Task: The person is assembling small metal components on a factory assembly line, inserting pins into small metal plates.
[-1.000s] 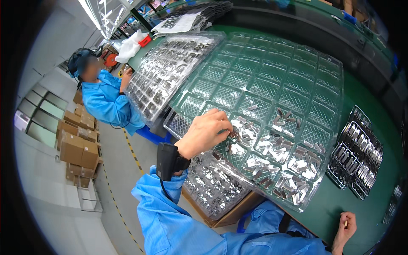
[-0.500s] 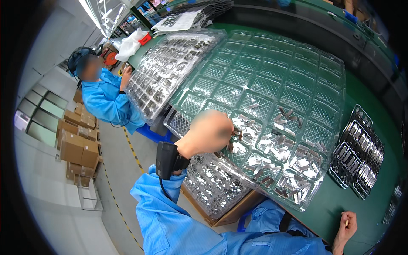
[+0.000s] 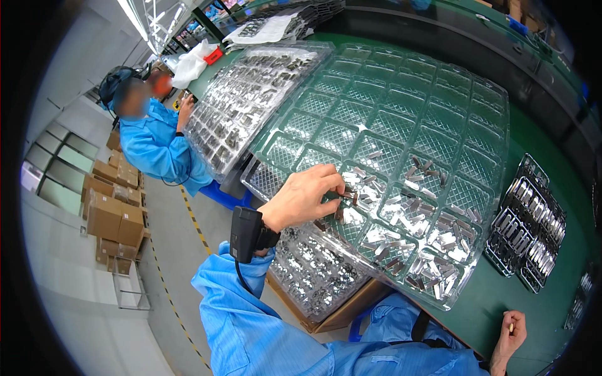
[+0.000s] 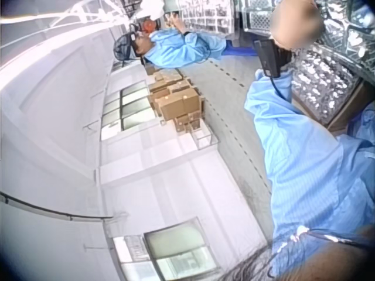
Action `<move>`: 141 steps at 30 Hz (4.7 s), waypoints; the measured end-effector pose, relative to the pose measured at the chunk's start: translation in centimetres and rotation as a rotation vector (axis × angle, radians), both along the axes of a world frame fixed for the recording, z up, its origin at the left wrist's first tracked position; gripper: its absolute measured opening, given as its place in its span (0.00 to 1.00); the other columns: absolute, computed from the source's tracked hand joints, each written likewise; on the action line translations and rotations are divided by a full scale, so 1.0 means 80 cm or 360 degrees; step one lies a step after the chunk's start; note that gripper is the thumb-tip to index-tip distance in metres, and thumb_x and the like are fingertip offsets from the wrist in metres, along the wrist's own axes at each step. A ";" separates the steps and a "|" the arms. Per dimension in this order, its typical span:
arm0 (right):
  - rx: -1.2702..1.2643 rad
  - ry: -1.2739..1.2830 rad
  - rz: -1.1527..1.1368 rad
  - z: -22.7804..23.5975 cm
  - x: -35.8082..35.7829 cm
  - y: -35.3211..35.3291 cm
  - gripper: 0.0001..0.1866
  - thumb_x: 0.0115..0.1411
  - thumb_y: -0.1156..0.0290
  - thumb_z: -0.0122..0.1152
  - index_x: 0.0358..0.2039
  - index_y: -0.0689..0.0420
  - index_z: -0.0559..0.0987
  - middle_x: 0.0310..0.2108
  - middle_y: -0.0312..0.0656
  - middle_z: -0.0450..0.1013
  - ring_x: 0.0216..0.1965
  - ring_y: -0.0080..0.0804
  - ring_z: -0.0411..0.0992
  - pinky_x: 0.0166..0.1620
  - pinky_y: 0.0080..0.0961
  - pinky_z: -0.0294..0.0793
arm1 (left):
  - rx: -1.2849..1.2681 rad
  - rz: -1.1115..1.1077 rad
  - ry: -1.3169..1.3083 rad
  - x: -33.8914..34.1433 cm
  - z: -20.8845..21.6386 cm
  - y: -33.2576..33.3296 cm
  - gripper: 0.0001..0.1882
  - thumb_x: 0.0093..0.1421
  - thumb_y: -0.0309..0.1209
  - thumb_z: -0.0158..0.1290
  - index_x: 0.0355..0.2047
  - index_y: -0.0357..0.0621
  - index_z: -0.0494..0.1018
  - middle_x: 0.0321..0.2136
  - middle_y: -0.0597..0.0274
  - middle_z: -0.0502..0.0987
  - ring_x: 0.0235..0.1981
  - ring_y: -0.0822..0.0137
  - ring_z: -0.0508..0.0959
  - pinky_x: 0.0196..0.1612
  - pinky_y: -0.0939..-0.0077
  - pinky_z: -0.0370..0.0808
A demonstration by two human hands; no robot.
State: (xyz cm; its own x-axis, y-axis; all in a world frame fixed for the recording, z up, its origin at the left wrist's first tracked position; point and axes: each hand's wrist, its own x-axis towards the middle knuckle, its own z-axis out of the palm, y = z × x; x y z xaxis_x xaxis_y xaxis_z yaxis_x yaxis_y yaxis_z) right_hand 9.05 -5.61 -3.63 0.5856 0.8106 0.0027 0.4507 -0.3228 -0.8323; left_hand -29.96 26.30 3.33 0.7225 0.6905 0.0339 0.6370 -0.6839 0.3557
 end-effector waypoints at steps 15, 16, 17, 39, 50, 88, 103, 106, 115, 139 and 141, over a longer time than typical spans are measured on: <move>-0.0156 -0.0108 -0.0055 0.026 -0.012 0.007 0.09 0.56 0.70 0.57 0.33 0.63 0.75 0.27 0.38 0.70 0.28 0.25 0.64 0.33 0.19 0.64 | 0.0054 -0.0103 -0.0126 -0.005 -0.009 0.000 0.08 0.48 0.26 0.54 0.30 0.44 0.69 0.31 0.62 0.68 0.36 0.61 0.71 0.37 0.70 0.70; -0.0146 -0.0117 -0.0011 0.028 -0.015 0.009 0.09 0.56 0.70 0.57 0.33 0.63 0.75 0.27 0.38 0.70 0.28 0.25 0.64 0.33 0.19 0.64 | 0.0085 -0.0109 -0.0143 -0.003 -0.008 -0.001 0.07 0.48 0.27 0.54 0.29 0.45 0.69 0.30 0.62 0.68 0.36 0.61 0.71 0.36 0.70 0.70; -0.0118 -0.0097 -0.0019 0.027 -0.015 0.007 0.10 0.57 0.69 0.56 0.33 0.64 0.74 0.27 0.37 0.69 0.28 0.23 0.63 0.34 0.18 0.63 | 0.0118 -0.0112 -0.0188 -0.005 -0.011 -0.003 0.07 0.48 0.27 0.54 0.29 0.45 0.69 0.30 0.63 0.68 0.36 0.61 0.71 0.36 0.70 0.70; 0.0086 0.0000 0.0149 0.017 -0.007 0.005 0.09 0.57 0.72 0.56 0.34 0.65 0.74 0.30 0.38 0.70 0.30 0.24 0.63 0.37 0.17 0.65 | 0.0941 0.0653 -0.0300 -0.020 -0.056 -0.071 0.07 0.46 0.26 0.55 0.25 0.43 0.68 0.23 0.62 0.67 0.28 0.63 0.71 0.27 0.72 0.70; 0.0018 -0.0023 0.0031 0.017 -0.009 -0.003 0.10 0.57 0.71 0.56 0.34 0.65 0.74 0.30 0.39 0.71 0.32 0.24 0.66 0.38 0.18 0.66 | 0.0910 0.0755 -0.0262 0.003 -0.066 -0.072 0.06 0.45 0.25 0.54 0.23 0.45 0.68 0.21 0.63 0.65 0.26 0.64 0.71 0.27 0.71 0.70; -0.0034 0.0044 0.0080 -0.001 0.005 -0.003 0.08 0.59 0.69 0.49 0.29 0.61 0.67 0.27 0.33 0.62 0.28 0.17 0.56 0.33 0.12 0.53 | 0.0678 0.0743 -0.0088 0.012 -0.038 -0.080 0.06 0.45 0.26 0.56 0.21 0.43 0.69 0.20 0.64 0.67 0.25 0.63 0.69 0.24 0.70 0.67; -0.0159 -0.0027 -0.0018 0.035 -0.019 0.007 0.07 0.57 0.71 0.55 0.33 0.62 0.75 0.27 0.36 0.70 0.28 0.20 0.62 0.33 0.15 0.62 | 0.0532 0.0667 -0.0172 0.003 -0.036 -0.074 0.06 0.48 0.25 0.54 0.22 0.40 0.66 0.21 0.59 0.65 0.27 0.59 0.70 0.28 0.68 0.67; -0.0168 -0.0020 -0.0012 0.033 -0.018 0.005 0.07 0.57 0.72 0.55 0.33 0.62 0.74 0.28 0.36 0.70 0.29 0.21 0.63 0.34 0.16 0.63 | 0.0550 0.0612 -0.0151 0.002 -0.033 -0.072 0.06 0.48 0.25 0.54 0.23 0.41 0.67 0.21 0.59 0.65 0.27 0.59 0.70 0.28 0.68 0.67; -0.0238 -0.0047 0.0015 0.029 -0.014 0.006 0.08 0.58 0.71 0.54 0.34 0.62 0.74 0.29 0.38 0.71 0.31 0.23 0.66 0.37 0.18 0.65 | 0.0468 0.0652 -0.0242 0.014 -0.031 -0.085 0.07 0.47 0.24 0.54 0.28 0.45 0.69 0.23 0.61 0.66 0.27 0.61 0.71 0.27 0.69 0.68; 0.0018 0.0013 0.0060 -0.001 0.003 -0.002 0.06 0.58 0.73 0.49 0.28 0.62 0.68 0.27 0.34 0.63 0.27 0.16 0.56 0.31 0.11 0.54 | 0.0621 -0.0119 0.0043 -0.002 -0.027 -0.058 0.07 0.44 0.23 0.55 0.25 0.42 0.69 0.23 0.66 0.68 0.26 0.67 0.70 0.26 0.78 0.70; 0.0058 -0.0001 0.0040 -0.002 0.001 -0.001 0.05 0.58 0.74 0.49 0.28 0.62 0.68 0.27 0.33 0.63 0.26 0.16 0.56 0.30 0.11 0.54 | 0.0623 -0.0147 0.0010 -0.001 -0.025 -0.060 0.07 0.45 0.23 0.55 0.24 0.43 0.68 0.21 0.66 0.66 0.26 0.68 0.69 0.25 0.77 0.70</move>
